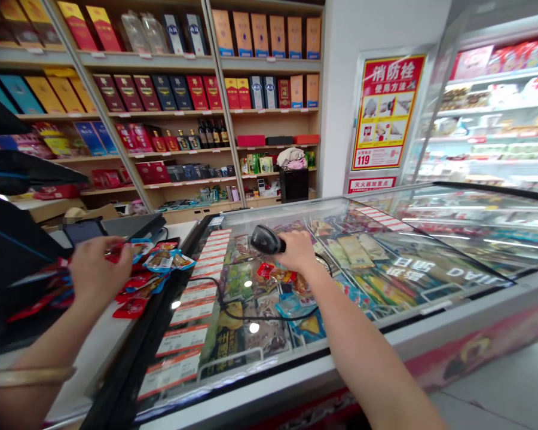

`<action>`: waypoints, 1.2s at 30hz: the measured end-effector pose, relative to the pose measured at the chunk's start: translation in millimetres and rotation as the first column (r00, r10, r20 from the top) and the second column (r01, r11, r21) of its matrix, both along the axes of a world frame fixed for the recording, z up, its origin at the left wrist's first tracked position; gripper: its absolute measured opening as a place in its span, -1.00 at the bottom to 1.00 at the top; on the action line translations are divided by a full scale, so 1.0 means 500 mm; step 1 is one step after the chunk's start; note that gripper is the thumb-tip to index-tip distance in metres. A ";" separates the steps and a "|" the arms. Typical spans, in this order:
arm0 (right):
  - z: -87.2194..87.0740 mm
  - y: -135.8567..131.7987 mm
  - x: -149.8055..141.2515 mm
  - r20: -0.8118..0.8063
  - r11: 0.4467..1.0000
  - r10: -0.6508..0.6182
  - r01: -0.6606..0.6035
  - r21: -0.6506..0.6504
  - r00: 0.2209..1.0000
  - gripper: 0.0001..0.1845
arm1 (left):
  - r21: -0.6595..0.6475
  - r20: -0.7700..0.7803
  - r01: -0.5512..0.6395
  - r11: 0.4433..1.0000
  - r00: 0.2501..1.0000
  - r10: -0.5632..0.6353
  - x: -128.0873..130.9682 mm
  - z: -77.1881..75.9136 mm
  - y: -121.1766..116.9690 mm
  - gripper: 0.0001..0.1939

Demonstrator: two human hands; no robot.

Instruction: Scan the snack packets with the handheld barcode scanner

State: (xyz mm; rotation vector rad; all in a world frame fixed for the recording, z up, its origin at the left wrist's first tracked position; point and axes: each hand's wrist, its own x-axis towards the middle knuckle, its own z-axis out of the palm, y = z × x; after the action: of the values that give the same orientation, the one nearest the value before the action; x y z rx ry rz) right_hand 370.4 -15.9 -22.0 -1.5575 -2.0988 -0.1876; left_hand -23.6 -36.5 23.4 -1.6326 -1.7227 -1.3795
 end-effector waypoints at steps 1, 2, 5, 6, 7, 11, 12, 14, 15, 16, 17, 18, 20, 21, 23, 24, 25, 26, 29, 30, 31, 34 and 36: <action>0.001 0.001 0.002 -0.007 1.000 -0.027 0.027 -0.003 1.000 -0.68 | -0.042 -0.034 0.118 0.992 0.992 -0.120 0.037 -0.013 0.012 -0.77; 0.001 0.002 0.003 -0.014 0.999 -0.052 0.052 -0.006 0.999 -0.68 | -0.082 -0.056 0.198 0.977 0.978 -0.202 0.078 -0.028 0.024 -0.77; 0.000 0.005 0.008 -0.033 0.993 -0.119 0.119 -0.013 0.992 -0.69 | -0.307 -0.098 0.423 0.852 0.877 -0.470 0.205 -0.083 0.049 -0.75; 0.000 0.006 0.009 -0.038 0.990 -0.139 0.139 -0.017 0.990 -0.70 | -0.387 -0.101 0.457 0.801 0.842 -0.529 0.245 -0.101 0.053 -0.72; -0.001 0.007 0.010 -0.043 0.988 -0.156 0.155 -0.021 0.987 -0.71 | -0.454 -0.104 0.464 0.760 0.820 -0.563 0.283 -0.118 0.055 -0.70; -0.004 0.012 0.012 -0.065 0.982 -0.186 0.184 -0.034 0.980 -0.69 | -0.610 -0.111 0.415 0.675 0.798 -0.592 0.389 -0.166 0.061 -0.56; -0.005 0.013 0.012 -0.068 0.983 -0.184 0.181 -0.036 0.981 -0.67 | -0.626 -0.116 0.404 0.667 0.798 -0.591 0.404 -0.174 0.063 -0.52; -0.005 0.014 0.010 -0.068 0.984 -0.174 0.172 -0.037 0.982 -0.66 | -0.659 -0.141 0.390 0.643 0.775 -0.616 0.421 -0.184 0.066 -0.46; -0.005 0.014 0.009 -0.067 0.985 -0.170 0.167 -0.038 0.983 -0.65 | -0.680 -0.157 0.392 0.620 0.748 -0.645 0.425 -0.187 0.067 -0.45; -0.005 0.014 0.008 -0.065 0.986 -0.166 0.164 -0.039 0.984 -0.65 | -0.698 -0.167 0.406 0.590 0.709 -0.685 0.426 -0.190 0.066 -0.46; -0.004 0.014 0.007 -0.064 0.986 -0.164 0.161 -0.039 0.984 -0.64 | -0.711 -0.170 0.431 0.556 0.662 -0.730 0.425 -0.190 0.065 -0.51; -0.004 0.013 0.006 -0.062 0.987 -0.160 0.158 -0.038 0.985 -0.64 | -0.717 -0.164 0.464 0.520 0.613 -0.773 0.422 -0.189 0.061 -0.56; -0.004 0.013 0.006 -0.057 0.988 -0.154 0.152 -0.035 0.986 -0.62 | -0.708 -0.137 0.520 0.478 0.564 -0.815 0.410 -0.182 0.052 -0.65; -0.004 0.013 0.005 -0.055 0.988 -0.152 0.150 -0.034 0.987 -0.62 | -0.698 -0.124 0.527 0.485 0.577 -0.807 0.402 -0.177 0.046 -0.68; -0.005 0.013 0.006 -0.053 0.988 -0.149 0.147 -0.036 0.987 -0.62 | -0.683 -0.113 0.501 0.532 0.646 -0.755 0.379 -0.164 0.035 -0.74; -0.005 0.014 0.006 -0.054 0.988 -0.150 0.148 -0.038 0.987 -0.62 | -0.675 -0.109 0.478 0.562 0.689 -0.716 0.364 -0.157 0.031 -0.76; -0.005 0.014 0.006 -0.056 0.988 -0.153 0.151 -0.039 0.987 -0.62 | -0.661 -0.093 0.461 0.592 0.732 -0.675 0.348 -0.151 0.029 -0.78; -0.005 0.013 0.006 -0.060 0.988 -0.155 0.153 -0.038 0.986 -0.62 | -0.641 -0.060 0.458 0.616 0.771 -0.634 0.331 -0.145 0.028 -0.79; -0.003 0.012 0.007 -0.073 0.988 -0.155 0.154 -0.022 0.985 -0.65 | -0.515 0.170 0.519 0.682 0.842 -0.512 0.282 -0.133 0.031 -0.79; -0.003 0.011 0.007 -0.076 0.990 -0.141 0.141 -0.010 0.987 -0.65 | -0.453 0.276 0.551 0.701 0.834 -0.477 0.269 -0.130 0.033 -0.77; -0.002 0.010 0.006 -0.074 0.993 -0.113 0.114 0.004 0.991 -0.65 | -0.389 0.383 0.580 0.716 0.809 -0.447 0.259 -0.127 0.035 -0.74; -0.001 0.005 0.003 -0.031 0.999 0.028 -0.027 0.043 0.999 -0.64 | -0.221 0.659 0.623 0.751 0.663 -0.356 0.243 -0.121 0.038 -0.58; 0.001 0.001 -0.002 0.017 0.992 0.113 -0.113 0.046 0.994 -0.64 | -0.144 0.751 0.618 0.773 0.577 -0.321 0.241 -0.116 0.037 -0.50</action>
State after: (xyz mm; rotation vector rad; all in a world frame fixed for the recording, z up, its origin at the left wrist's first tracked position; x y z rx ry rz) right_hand 369.4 -15.4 -21.7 -1.4097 -2.1705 -0.2067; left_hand 96.9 -18.0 -34.7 -2.0901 -2.1617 -2.2707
